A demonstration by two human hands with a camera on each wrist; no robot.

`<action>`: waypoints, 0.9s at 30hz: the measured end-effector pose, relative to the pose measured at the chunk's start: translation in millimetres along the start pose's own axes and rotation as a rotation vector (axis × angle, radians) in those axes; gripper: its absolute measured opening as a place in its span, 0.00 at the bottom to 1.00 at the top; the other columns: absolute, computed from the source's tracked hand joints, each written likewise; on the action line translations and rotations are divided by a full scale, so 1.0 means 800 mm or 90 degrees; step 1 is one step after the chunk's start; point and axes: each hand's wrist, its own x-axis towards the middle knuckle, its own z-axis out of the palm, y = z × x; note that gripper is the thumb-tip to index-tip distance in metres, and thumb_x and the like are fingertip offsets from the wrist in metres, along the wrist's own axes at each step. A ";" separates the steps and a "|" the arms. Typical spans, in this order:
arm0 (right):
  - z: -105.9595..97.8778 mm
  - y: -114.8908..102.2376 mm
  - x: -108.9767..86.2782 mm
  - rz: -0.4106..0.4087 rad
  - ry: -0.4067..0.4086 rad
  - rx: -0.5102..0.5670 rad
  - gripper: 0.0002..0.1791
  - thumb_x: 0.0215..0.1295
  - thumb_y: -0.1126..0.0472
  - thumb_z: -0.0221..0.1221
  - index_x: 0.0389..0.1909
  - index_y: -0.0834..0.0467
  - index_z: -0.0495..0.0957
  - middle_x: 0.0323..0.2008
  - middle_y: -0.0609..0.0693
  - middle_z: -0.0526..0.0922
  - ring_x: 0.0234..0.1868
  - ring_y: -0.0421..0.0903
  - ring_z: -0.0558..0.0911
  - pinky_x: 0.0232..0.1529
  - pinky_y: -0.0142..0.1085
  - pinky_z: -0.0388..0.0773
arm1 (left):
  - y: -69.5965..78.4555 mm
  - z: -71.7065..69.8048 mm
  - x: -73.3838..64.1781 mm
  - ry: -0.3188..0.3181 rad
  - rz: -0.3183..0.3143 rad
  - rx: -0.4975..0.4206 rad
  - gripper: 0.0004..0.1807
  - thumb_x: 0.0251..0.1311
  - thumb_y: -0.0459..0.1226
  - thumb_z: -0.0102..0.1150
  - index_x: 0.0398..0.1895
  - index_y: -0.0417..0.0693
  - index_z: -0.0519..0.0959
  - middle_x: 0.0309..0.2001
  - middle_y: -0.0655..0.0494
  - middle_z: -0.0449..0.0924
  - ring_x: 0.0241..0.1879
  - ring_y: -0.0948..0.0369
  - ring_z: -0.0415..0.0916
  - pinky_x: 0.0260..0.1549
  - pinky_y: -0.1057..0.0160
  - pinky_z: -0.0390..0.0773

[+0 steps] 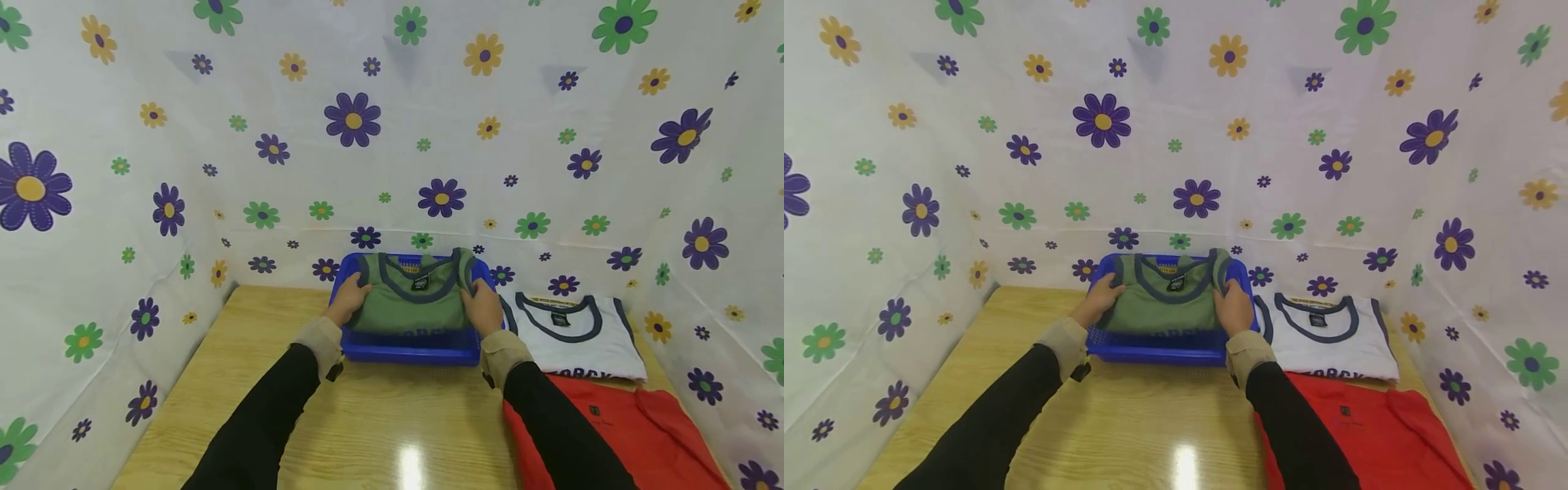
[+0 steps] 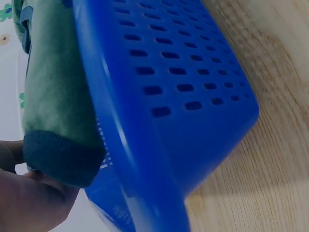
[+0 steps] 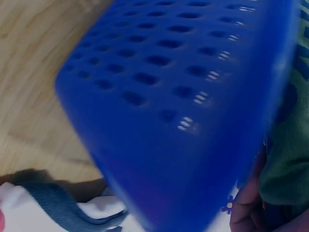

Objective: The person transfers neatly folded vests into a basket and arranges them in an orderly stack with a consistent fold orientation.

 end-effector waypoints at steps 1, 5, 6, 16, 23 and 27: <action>0.002 0.003 0.001 0.004 -0.008 -0.009 0.14 0.67 0.55 0.53 0.41 0.63 0.72 0.33 0.61 0.79 0.30 0.52 0.76 0.29 0.41 0.71 | -0.020 0.007 0.021 0.001 0.002 0.004 0.37 0.69 0.49 0.44 0.74 0.45 0.45 0.75 0.46 0.44 0.73 0.49 0.46 0.69 0.52 0.56; 0.009 0.010 0.003 0.025 -0.046 -0.035 0.15 0.68 0.55 0.52 0.43 0.65 0.71 0.36 0.63 0.80 0.35 0.56 0.79 0.37 0.47 0.74 | -0.075 0.032 0.086 -0.011 -0.016 0.022 0.37 0.68 0.45 0.46 0.74 0.45 0.45 0.74 0.44 0.45 0.72 0.47 0.47 0.67 0.50 0.60; 0.011 0.011 0.003 0.030 -0.058 -0.040 0.15 0.68 0.55 0.52 0.43 0.65 0.71 0.38 0.64 0.80 0.37 0.56 0.79 0.38 0.48 0.74 | -0.090 0.038 0.102 -0.007 -0.011 0.026 0.37 0.68 0.43 0.47 0.74 0.43 0.46 0.73 0.41 0.47 0.71 0.45 0.49 0.65 0.49 0.61; 0.019 0.017 0.009 0.044 -0.157 -0.094 0.24 0.70 0.57 0.47 0.59 0.71 0.64 0.52 0.69 0.75 0.51 0.62 0.78 0.48 0.52 0.75 | -0.239 0.089 0.244 -0.022 -0.080 -0.044 0.45 0.51 0.26 0.45 0.75 0.54 0.46 0.75 0.51 0.46 0.73 0.49 0.44 0.67 0.43 0.55; 0.023 0.026 0.013 0.039 -0.203 -0.119 0.17 0.68 0.62 0.47 0.49 0.73 0.71 0.46 0.68 0.78 0.43 0.58 0.79 0.43 0.49 0.75 | -0.272 0.103 0.263 -0.035 -0.119 -0.053 0.46 0.52 0.24 0.46 0.75 0.58 0.44 0.75 0.53 0.46 0.73 0.47 0.45 0.64 0.39 0.58; 0.023 0.027 0.013 0.024 -0.206 -0.123 0.14 0.65 0.67 0.45 0.44 0.72 0.73 0.44 0.67 0.79 0.36 0.53 0.76 0.39 0.47 0.74 | -0.273 0.102 0.254 -0.020 -0.129 -0.025 0.44 0.51 0.23 0.42 0.75 0.53 0.46 0.75 0.51 0.46 0.73 0.46 0.44 0.65 0.40 0.56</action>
